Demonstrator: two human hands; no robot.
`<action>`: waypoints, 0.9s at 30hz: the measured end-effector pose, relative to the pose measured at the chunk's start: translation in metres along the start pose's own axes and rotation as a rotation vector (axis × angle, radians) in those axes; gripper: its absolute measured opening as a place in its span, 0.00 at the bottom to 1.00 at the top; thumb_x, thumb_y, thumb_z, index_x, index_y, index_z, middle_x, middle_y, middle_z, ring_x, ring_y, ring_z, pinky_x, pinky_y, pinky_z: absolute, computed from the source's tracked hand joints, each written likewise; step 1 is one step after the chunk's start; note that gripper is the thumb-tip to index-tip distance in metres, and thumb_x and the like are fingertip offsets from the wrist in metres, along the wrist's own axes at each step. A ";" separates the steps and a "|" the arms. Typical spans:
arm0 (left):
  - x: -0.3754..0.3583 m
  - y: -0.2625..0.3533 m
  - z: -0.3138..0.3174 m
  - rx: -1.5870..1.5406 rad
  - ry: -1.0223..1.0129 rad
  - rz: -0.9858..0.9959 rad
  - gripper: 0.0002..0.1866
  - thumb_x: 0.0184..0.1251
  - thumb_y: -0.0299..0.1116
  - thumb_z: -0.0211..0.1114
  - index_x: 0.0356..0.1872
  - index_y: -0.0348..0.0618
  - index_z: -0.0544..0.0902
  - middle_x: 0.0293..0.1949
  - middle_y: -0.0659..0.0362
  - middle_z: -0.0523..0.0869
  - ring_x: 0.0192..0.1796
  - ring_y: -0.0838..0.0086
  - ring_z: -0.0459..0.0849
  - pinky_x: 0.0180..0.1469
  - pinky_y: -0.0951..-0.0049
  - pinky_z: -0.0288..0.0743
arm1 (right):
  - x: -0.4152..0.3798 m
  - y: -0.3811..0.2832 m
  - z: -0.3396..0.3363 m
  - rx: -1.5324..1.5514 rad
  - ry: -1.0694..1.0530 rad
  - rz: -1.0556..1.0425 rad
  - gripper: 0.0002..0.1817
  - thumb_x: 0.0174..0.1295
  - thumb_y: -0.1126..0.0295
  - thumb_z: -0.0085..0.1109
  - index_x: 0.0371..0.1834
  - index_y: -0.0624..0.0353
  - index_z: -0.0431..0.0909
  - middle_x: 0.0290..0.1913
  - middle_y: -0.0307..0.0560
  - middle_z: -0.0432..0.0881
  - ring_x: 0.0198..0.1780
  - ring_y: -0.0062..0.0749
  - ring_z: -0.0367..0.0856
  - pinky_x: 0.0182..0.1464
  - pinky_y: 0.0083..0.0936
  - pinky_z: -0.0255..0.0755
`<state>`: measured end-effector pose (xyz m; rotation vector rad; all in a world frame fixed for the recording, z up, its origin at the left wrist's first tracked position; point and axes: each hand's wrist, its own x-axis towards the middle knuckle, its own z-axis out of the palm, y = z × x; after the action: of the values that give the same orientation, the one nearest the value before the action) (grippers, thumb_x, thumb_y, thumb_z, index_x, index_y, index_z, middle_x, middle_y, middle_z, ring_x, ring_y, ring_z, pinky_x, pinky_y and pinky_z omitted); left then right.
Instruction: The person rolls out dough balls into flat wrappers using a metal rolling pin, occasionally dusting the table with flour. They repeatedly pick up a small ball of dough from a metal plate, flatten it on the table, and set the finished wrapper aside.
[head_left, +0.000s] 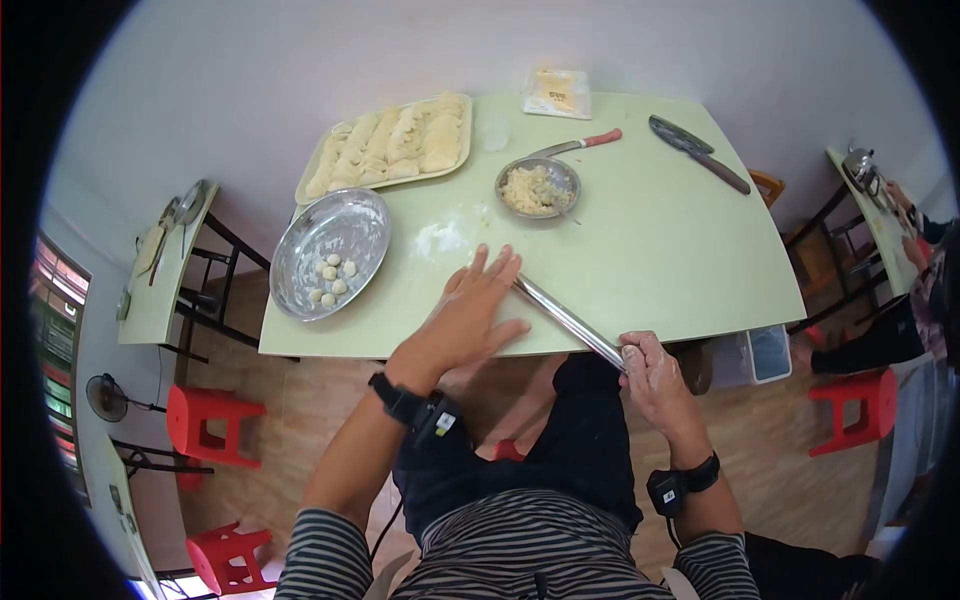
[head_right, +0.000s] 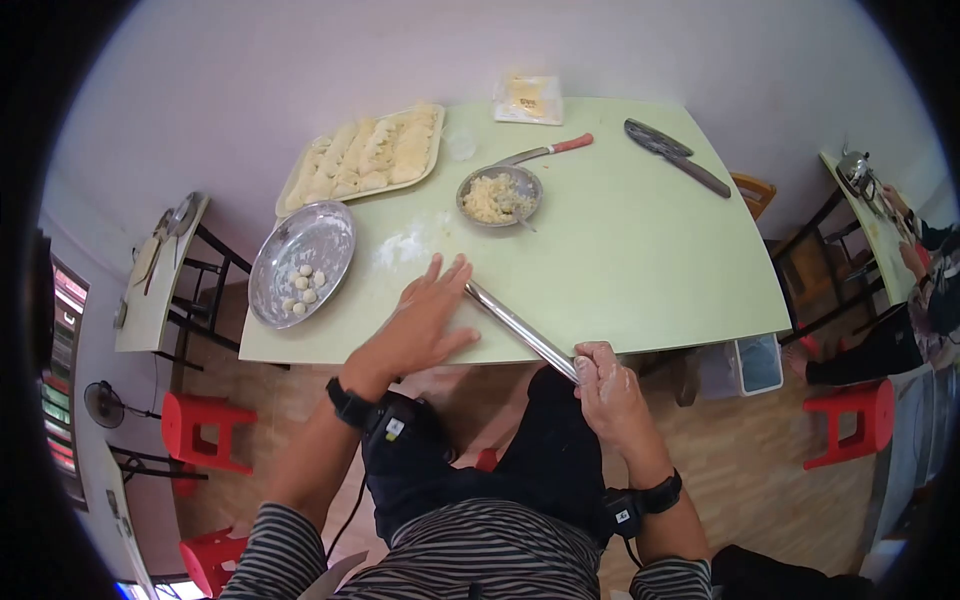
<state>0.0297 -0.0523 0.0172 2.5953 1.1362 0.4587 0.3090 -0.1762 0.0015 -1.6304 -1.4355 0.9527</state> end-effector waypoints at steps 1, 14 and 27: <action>-0.008 0.003 0.000 0.001 0.000 0.009 0.44 0.71 0.53 0.66 0.79 0.36 0.61 0.81 0.45 0.61 0.83 0.39 0.52 0.79 0.42 0.54 | 0.000 0.005 -0.001 0.001 0.009 0.000 0.14 0.80 0.66 0.49 0.56 0.66 0.77 0.34 0.49 0.83 0.32 0.32 0.83 0.39 0.29 0.78; -0.056 0.000 0.015 0.104 0.160 0.084 0.24 0.61 0.38 0.77 0.57 0.42 0.84 0.64 0.50 0.82 0.76 0.44 0.71 0.71 0.47 0.68 | -0.022 0.046 -0.003 0.361 -0.001 0.127 0.15 0.81 0.60 0.49 0.54 0.62 0.78 0.32 0.37 0.80 0.28 0.16 0.76 0.29 0.18 0.68; -0.018 0.018 -0.013 0.396 -0.040 0.251 0.03 0.58 0.28 0.65 0.31 0.41 0.81 0.38 0.55 0.81 0.49 0.57 0.84 0.49 0.59 0.79 | -0.030 0.039 -0.009 0.350 -0.041 0.093 0.15 0.79 0.62 0.53 0.54 0.64 0.79 0.37 0.39 0.82 0.31 0.15 0.78 0.32 0.16 0.71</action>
<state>0.0247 -0.0764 0.0326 3.0956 0.9722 0.2479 0.3310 -0.2102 -0.0284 -1.4323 -1.1496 1.2209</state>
